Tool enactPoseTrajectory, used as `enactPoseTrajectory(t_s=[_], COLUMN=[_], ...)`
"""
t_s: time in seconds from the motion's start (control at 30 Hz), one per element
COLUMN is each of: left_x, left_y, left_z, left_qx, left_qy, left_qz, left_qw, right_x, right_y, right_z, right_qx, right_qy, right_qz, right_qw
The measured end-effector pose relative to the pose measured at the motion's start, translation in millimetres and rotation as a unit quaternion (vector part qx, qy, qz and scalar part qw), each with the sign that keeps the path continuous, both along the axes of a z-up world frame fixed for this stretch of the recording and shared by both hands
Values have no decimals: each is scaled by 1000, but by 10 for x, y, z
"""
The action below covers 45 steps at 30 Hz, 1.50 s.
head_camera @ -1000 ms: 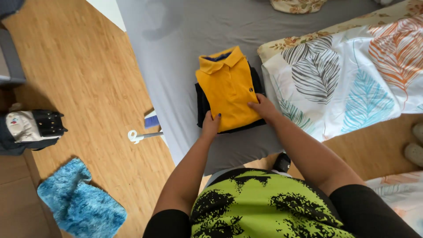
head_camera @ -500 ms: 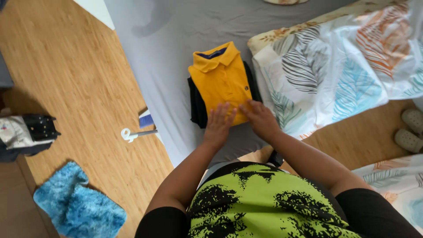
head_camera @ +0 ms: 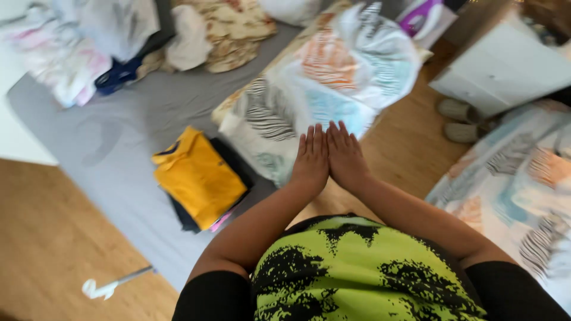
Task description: The person irons a yellow polo shirt and a grey jacket on a bed using a purple iron. They fold the yellow shirt and place it on a stack of clothes, then iron and fold the grey jacket.
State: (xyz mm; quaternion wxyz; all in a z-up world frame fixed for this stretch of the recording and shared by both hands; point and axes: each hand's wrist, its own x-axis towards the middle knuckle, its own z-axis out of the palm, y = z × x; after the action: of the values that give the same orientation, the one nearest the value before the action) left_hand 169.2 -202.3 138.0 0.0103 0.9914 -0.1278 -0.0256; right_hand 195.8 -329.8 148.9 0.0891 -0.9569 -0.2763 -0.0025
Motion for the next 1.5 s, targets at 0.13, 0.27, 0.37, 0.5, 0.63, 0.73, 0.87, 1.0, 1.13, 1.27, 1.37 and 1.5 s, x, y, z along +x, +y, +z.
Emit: enactPoseTrajectory(t_s=[0.13,0.27,0.37,0.5,0.63,0.73,0.87,1.0,1.13,1.27,1.37,1.5], left_x=[589,971,1203,1702,2409,3068,4030,4843,5452,6199,6593,7270], left_y=[-1060,-2007,-2555,-2966,-3146,-3258,-3430,-3755,-4149,-4619,-4923,-5295], left_z=[148,-3,-85,74,-24,-194,-203,-103,-424,-893,-1005,-911], left_qx=[16,-59,-59,-100,-32,-32,-38,-62,-80,-75,-92,-103], left_qy=[-37,-69,-67,-74,-105,-127,-93,-106,-31,24,34,75], left_qz=[-61,-132,-157,-194,-194,-193,-214,-248,-242,-219,-179,-128], left_qw=[997,987,984,973,975,972,972,961,966,973,979,984], right_x=[400,597,743,1217,1926,2573,3429,4104,4698,5478,6039,6931], right_y=[-1116,-2103,-2637,-3040,-3221,-3371,-3581,-3944,-4373,-4832,-5200,-5731], right_z=[5,-67,-92,36,-86,-221,-176,16,-263,-707,-919,-842], right_qx=[41,20,-2,4,8,14,19,16,22,29,41,62], right_qy=[-20,-167,-156,-47,-39,-35,-2,16,40,-2,8,16], right_qz=[-91,-121,-146,-202,-217,-212,-230,-257,-262,-222,-197,-172], right_qw=[995,978,977,978,975,976,973,966,964,975,980,983])
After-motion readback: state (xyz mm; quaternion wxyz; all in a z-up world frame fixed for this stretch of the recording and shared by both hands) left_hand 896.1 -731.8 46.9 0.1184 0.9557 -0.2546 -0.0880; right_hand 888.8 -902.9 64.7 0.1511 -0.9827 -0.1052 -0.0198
